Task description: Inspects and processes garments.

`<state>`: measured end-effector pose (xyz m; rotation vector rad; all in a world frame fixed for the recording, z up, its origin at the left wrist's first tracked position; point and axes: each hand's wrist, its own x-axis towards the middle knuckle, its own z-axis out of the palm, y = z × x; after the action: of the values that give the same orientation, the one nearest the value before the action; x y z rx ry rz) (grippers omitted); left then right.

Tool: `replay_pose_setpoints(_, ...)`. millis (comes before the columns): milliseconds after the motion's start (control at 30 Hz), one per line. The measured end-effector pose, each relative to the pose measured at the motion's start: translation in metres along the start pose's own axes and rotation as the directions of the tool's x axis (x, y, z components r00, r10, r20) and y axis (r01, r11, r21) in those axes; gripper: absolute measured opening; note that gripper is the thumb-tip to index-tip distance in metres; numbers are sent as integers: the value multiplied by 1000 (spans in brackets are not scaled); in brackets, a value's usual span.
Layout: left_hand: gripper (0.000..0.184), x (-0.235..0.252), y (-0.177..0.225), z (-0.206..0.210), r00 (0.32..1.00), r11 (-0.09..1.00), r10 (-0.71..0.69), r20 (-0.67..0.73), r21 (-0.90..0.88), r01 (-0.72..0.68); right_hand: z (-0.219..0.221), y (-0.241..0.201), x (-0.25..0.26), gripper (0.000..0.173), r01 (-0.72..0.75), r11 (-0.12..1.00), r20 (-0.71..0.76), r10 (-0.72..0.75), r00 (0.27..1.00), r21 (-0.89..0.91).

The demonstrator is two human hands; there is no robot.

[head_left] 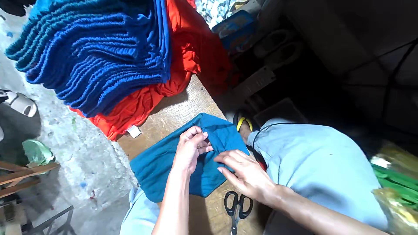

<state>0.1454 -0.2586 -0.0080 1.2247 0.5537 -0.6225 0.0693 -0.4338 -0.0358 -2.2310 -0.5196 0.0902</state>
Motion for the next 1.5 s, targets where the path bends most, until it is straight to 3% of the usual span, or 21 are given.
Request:
replay_pose_setpoints(133,20,0,-6,-8,997,997,40,62,-65,-36,-12,-2,19,23,-184,957,-77,206,976,222)
replay_pose_setpoints(267,20,-1,-10,-14,994,993,60,94,-104,-50,-19,-3,42,18,-354,853,19,376,926,384)
replay_pose_setpoints(633,20,1,-16,-14,981,989,144,128,-66,-136,1,-2,52,11,-243,962,-157,260,953,122)
replay_pose_setpoints(733,21,1,-18,-18,971,985,175,163,-21,-173,-3,-2,54,7,-277,926,-127,316,940,259)
replay_pose_setpoints(833,22,2,-20,-20,960,977,202,192,24,-210,-12,-3,51,7,-381,817,-6,426,905,432)
replay_pose_setpoints(933,19,1,-20,-18,956,969,212,200,87,-233,-14,-2,46,10,-398,822,47,416,908,407)
replay_pose_setpoints(1200,12,-1,-23,-12,950,912,245,191,288,-293,-7,-14,58,11,-463,792,-33,517,855,398)
replay_pose_setpoints(1367,13,-2,-27,-7,956,891,272,109,346,-293,-3,-27,48,12,-504,603,58,605,794,618)
replay_pose_setpoints(1500,14,6,-28,2,960,917,280,-25,304,-259,-11,-35,49,12,-450,569,41,589,807,688)
